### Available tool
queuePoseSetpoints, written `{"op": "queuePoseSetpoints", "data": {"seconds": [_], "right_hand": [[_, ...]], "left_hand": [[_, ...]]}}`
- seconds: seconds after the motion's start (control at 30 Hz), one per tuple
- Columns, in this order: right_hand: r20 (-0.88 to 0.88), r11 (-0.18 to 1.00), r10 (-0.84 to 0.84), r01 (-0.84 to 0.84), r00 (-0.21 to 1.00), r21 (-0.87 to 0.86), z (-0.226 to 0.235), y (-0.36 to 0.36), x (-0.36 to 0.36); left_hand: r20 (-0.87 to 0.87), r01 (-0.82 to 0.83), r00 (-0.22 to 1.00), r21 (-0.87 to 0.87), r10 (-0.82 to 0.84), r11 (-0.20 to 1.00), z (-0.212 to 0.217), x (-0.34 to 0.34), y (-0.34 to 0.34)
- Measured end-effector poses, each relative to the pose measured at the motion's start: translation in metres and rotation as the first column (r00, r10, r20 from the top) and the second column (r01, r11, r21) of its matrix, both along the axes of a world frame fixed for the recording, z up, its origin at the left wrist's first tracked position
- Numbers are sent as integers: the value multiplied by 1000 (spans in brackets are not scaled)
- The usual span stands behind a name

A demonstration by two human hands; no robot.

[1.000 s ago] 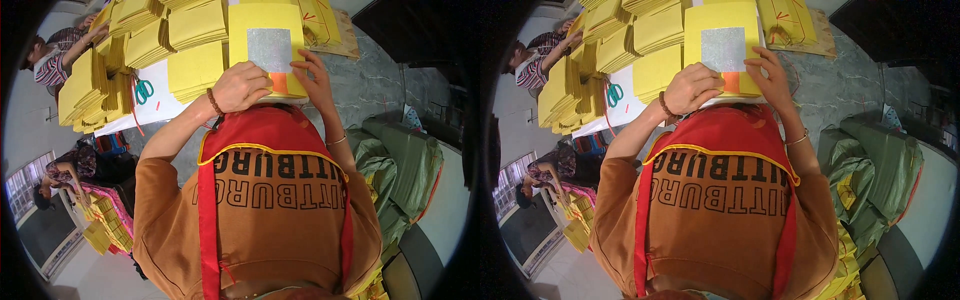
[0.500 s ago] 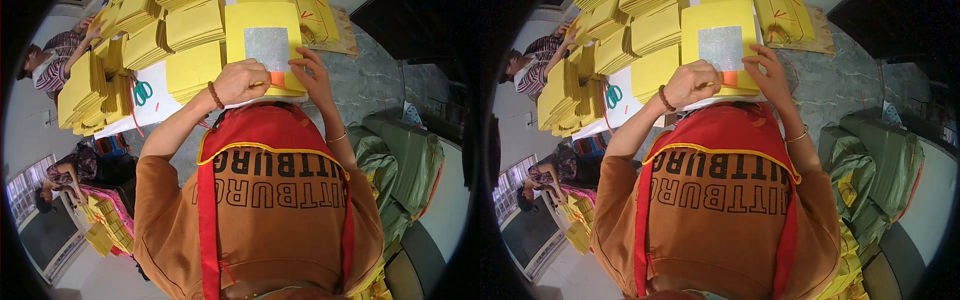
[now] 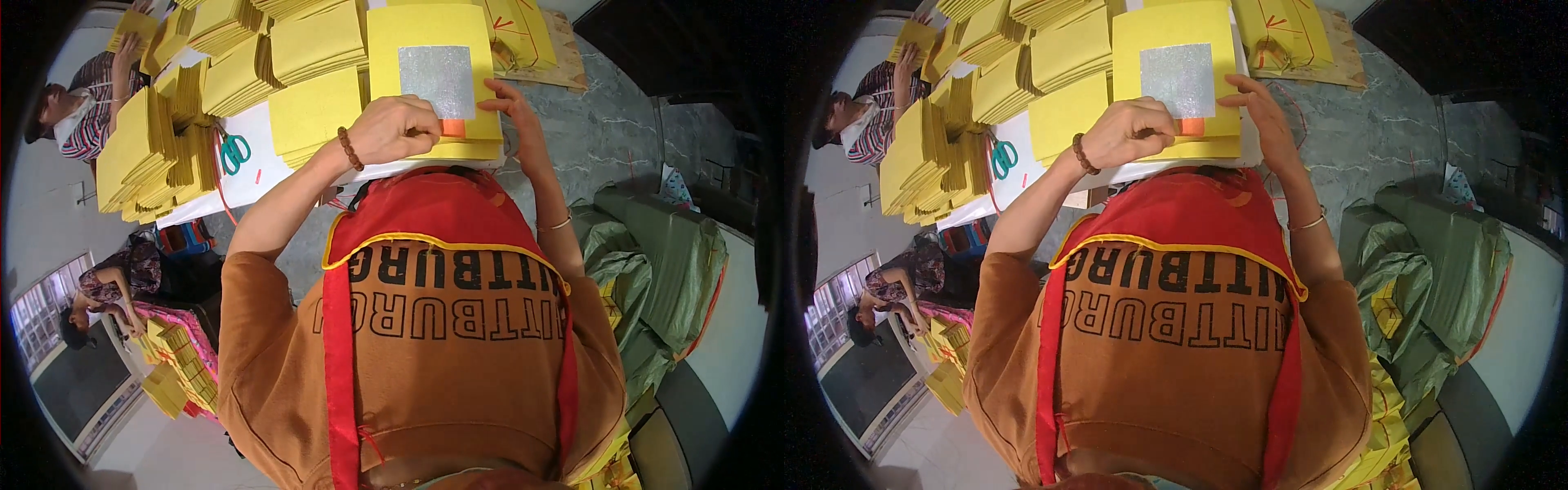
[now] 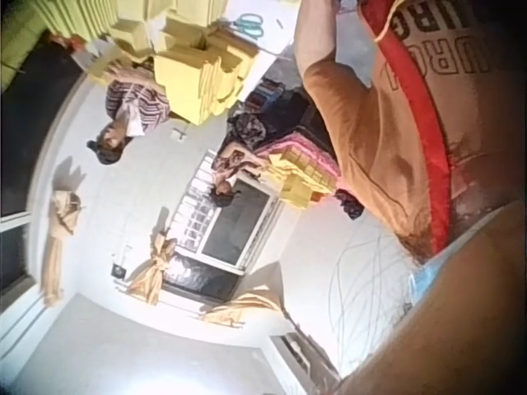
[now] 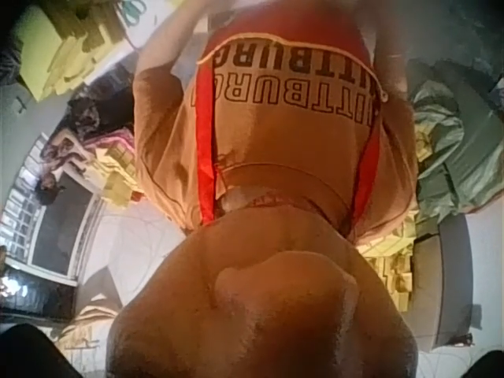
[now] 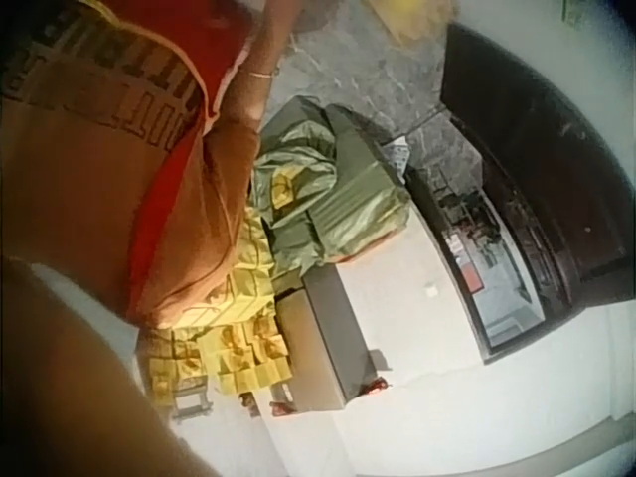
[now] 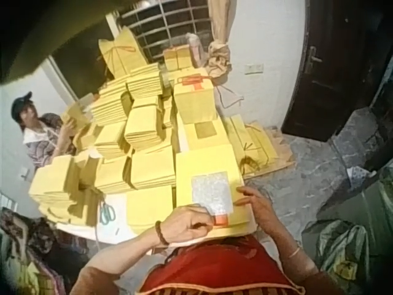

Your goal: Fold and stack yellow paper sheets with foil insets.

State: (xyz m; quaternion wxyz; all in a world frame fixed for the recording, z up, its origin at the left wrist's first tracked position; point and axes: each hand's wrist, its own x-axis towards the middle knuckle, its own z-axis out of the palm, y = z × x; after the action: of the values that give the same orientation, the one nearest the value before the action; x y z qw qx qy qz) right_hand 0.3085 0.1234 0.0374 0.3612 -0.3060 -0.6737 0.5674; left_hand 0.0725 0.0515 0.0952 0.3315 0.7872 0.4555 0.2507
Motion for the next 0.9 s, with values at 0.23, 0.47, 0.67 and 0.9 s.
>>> {"op": "queuePoseSetpoints", "data": {"seconds": [0.23, 0.47, 0.67, 0.9], "right_hand": [[58, 984, 110, -117, 992, 136, -9, 3, 6], [117, 957, 194, -214, 974, 194, -6, 8, 11], [108, 960, 226, -240, 968, 145, -4, 11, 15], [292, 932, 115, -205, 949, 298, 1, 5, 6]], "left_hand": [[53, -5, 998, -155, 13, 988, 3, -1, 3], [61, -1, 998, -161, 11, 987, 4, -3, 5], [98, 10, 995, -261, 16, 965, 5, -2, 12], [98, 33, 995, -279, -6, 960, 7, -6, 11]]}}
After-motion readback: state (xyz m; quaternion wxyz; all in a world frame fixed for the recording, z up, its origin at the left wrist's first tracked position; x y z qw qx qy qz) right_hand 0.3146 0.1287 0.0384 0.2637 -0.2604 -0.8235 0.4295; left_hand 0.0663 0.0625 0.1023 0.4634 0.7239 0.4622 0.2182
